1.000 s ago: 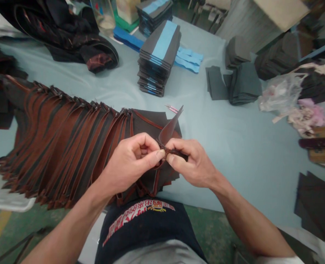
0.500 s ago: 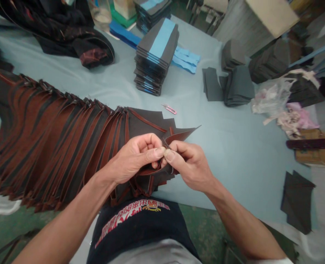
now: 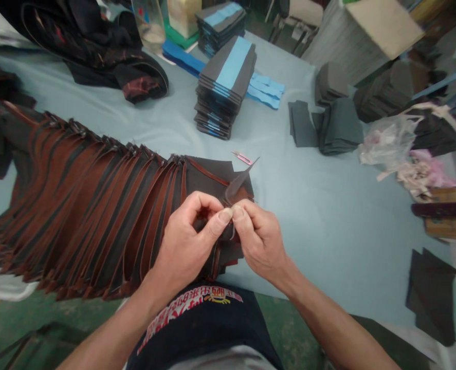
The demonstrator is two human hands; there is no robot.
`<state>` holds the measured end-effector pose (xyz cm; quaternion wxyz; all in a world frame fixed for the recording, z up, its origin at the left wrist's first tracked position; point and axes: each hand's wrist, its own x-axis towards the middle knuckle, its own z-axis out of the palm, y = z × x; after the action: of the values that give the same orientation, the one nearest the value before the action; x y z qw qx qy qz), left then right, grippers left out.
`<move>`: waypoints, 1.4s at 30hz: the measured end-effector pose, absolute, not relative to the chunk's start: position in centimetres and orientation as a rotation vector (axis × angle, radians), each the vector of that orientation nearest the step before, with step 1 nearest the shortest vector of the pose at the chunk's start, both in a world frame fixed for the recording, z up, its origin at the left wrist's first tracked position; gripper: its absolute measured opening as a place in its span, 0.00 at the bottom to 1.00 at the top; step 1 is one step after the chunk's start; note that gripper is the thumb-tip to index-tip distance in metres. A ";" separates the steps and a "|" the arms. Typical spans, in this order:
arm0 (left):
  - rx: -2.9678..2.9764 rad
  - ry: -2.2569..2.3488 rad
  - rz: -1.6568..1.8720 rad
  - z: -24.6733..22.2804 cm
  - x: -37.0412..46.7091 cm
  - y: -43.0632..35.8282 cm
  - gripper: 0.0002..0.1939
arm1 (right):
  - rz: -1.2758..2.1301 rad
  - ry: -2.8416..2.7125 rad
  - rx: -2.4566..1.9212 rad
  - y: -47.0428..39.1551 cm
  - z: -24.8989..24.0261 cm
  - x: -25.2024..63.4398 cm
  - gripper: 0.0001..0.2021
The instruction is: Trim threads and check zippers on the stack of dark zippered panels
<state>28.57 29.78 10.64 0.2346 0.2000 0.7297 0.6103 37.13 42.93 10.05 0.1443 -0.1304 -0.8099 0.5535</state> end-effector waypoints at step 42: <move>1.242 2.059 0.951 -3.5 27.3 31.1 0.31 | 0.461 -2.803 -0.410 50.0 10.8 35.9 0.11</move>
<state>27.29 31.08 -3.52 0.2745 0.4618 0.7657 0.3536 35.91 50.03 10.79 0.1352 -0.1416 -0.9677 0.1592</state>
